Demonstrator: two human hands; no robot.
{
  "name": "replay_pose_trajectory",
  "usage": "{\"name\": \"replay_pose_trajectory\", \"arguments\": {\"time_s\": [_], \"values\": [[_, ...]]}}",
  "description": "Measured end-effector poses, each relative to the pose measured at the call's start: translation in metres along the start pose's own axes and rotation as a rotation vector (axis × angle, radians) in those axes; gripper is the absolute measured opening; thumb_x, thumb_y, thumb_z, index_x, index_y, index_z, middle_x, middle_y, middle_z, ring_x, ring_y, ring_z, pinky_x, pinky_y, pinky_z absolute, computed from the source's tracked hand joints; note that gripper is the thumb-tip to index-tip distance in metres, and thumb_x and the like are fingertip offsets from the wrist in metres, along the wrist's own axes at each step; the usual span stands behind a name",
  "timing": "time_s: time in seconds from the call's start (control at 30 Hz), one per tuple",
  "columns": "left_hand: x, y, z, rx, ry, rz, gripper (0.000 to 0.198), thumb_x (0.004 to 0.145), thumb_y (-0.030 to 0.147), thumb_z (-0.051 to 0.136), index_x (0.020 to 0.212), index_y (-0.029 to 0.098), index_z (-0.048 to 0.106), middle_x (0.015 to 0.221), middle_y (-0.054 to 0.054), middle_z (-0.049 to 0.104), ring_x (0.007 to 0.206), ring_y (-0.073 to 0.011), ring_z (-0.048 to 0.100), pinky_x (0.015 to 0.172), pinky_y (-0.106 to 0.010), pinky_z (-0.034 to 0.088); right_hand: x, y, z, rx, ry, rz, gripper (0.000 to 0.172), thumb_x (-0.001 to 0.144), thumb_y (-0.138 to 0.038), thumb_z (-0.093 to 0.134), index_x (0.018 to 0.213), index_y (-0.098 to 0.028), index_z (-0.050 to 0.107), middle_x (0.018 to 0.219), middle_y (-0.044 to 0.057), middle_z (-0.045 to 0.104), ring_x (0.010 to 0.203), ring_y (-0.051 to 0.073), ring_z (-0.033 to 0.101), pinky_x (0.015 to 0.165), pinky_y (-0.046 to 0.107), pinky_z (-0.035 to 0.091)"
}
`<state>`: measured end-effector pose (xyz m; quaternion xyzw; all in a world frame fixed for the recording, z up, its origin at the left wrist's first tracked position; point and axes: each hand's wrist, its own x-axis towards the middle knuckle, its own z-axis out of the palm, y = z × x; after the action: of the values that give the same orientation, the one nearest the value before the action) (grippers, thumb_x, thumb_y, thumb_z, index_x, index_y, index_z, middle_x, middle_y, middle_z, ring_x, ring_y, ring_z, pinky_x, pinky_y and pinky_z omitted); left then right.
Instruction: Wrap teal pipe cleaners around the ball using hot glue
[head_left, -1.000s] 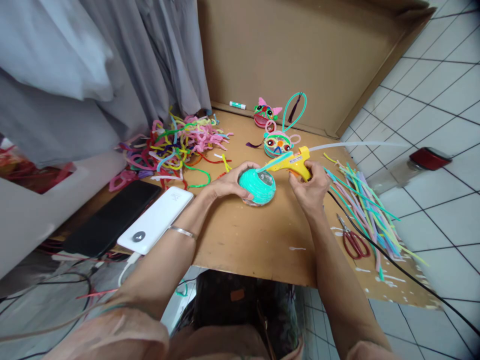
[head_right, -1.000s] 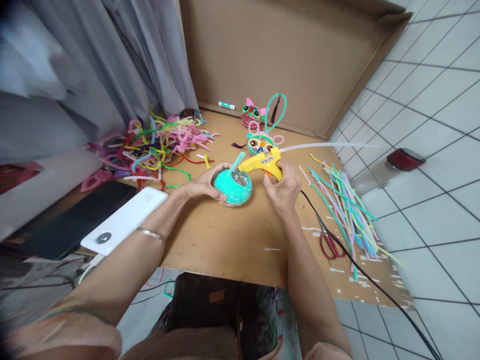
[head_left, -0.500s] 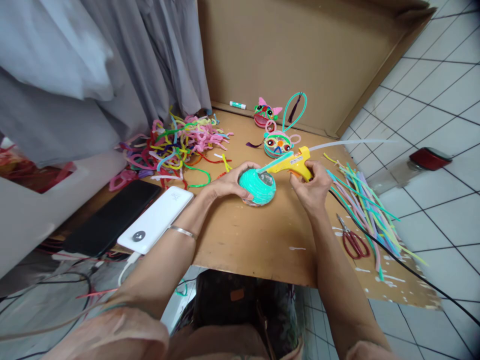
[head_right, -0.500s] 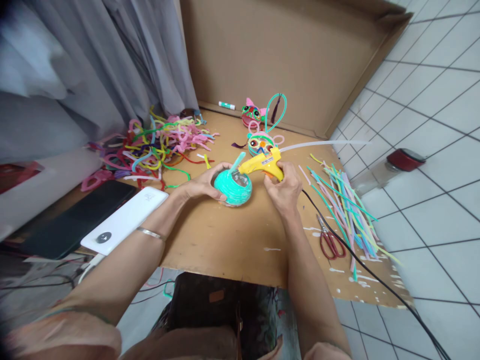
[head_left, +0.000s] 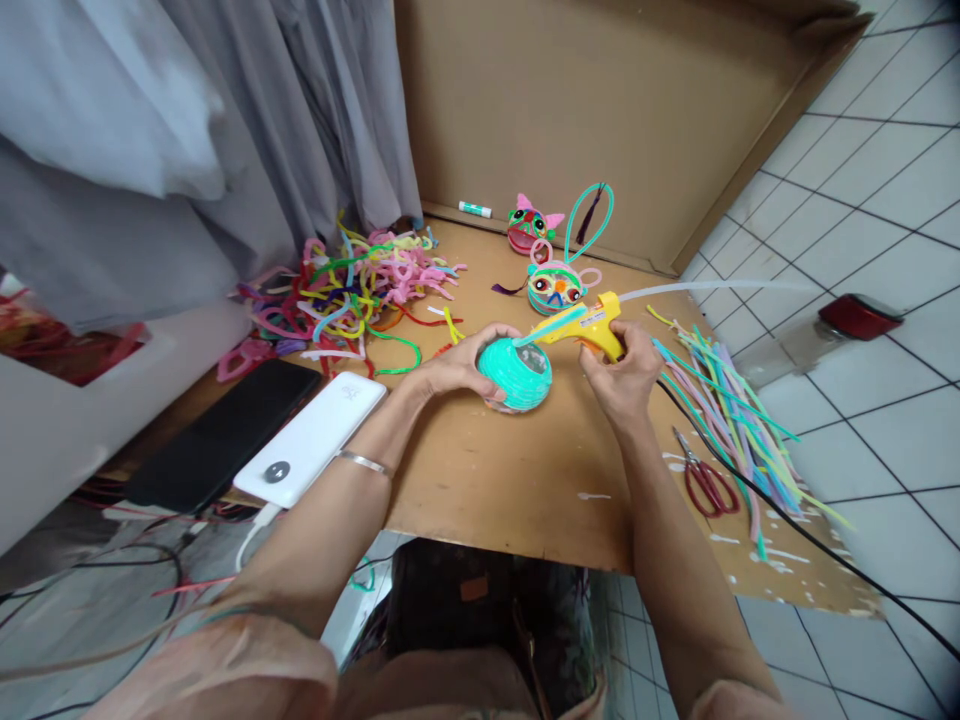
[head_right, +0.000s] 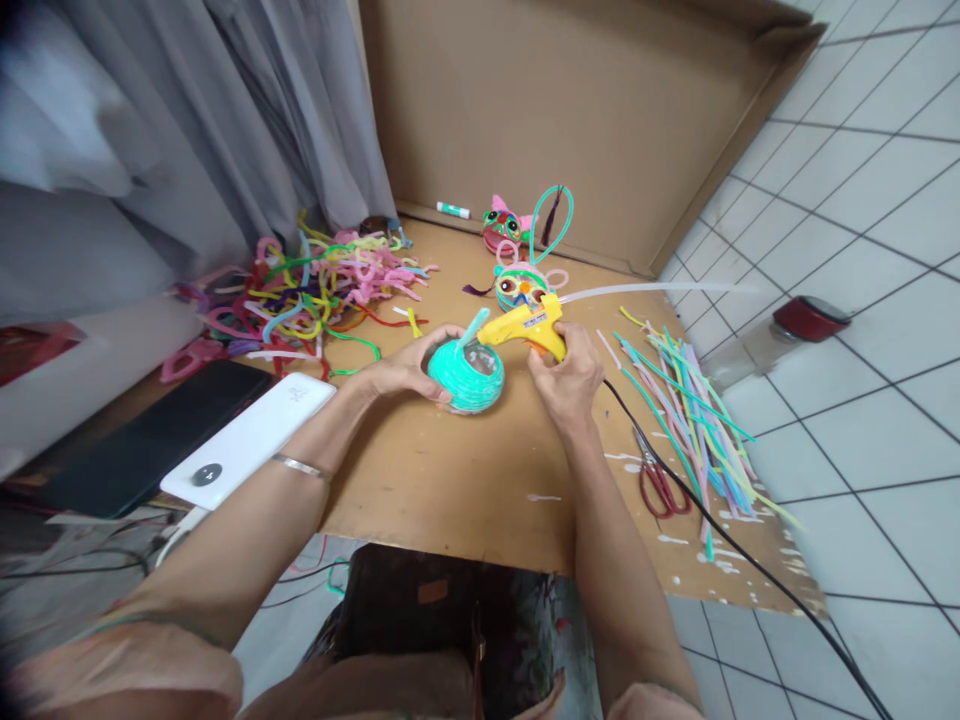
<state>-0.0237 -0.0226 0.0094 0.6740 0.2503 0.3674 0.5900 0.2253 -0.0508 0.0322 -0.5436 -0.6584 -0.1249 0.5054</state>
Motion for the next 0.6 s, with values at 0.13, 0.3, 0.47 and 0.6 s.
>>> {"name": "replay_pose_trajectory", "arguments": {"time_s": [0.13,0.3,0.47,0.6], "values": [[-0.0002,0.0014,0.0000,0.007,-0.002,-0.001,0.083,0.045,0.029,0.088,0.119,0.022,0.052,0.121,-0.005,0.057,0.105,-0.0231,0.056,0.082,-0.028,0.047,0.0013,-0.0011,-0.0018,0.003,-0.013,-0.002,0.023,0.068,-0.032,0.060,0.089,-0.022,0.058,0.081,0.001,0.064,0.069,0.019,0.058,0.067,0.034,0.049],[0.0003,0.0002,-0.0012,0.027,-0.008,-0.001,0.084,0.044,0.030,0.088,0.120,0.022,0.052,0.120,-0.005,0.057,0.104,-0.0229,0.056,0.082,-0.029,0.047,0.0020,-0.0009,-0.0037,0.007,-0.019,-0.007,0.023,0.066,-0.031,0.059,0.087,-0.022,0.058,0.080,0.001,0.064,0.068,0.019,0.058,0.067,0.034,0.049],[0.0000,-0.0007,-0.0020,0.039,0.002,-0.007,0.085,0.044,0.031,0.088,0.120,0.023,0.051,0.120,-0.005,0.056,0.105,-0.0233,0.056,0.083,-0.029,0.047,0.0013,-0.0013,-0.0034,-0.007,0.003,0.031,0.023,0.067,-0.032,0.059,0.088,-0.023,0.058,0.081,0.001,0.063,0.070,0.020,0.058,0.069,0.036,0.050],[-0.0006,-0.0005,-0.0018,0.053,0.003,-0.003,0.087,0.045,0.032,0.088,0.121,0.022,0.050,0.121,-0.005,0.057,0.107,-0.0248,0.056,0.086,-0.031,0.047,0.0001,-0.0025,-0.0016,-0.013,0.010,0.030,0.024,0.068,-0.032,0.059,0.090,-0.021,0.059,0.083,0.003,0.064,0.073,0.021,0.059,0.072,0.037,0.049]]}}
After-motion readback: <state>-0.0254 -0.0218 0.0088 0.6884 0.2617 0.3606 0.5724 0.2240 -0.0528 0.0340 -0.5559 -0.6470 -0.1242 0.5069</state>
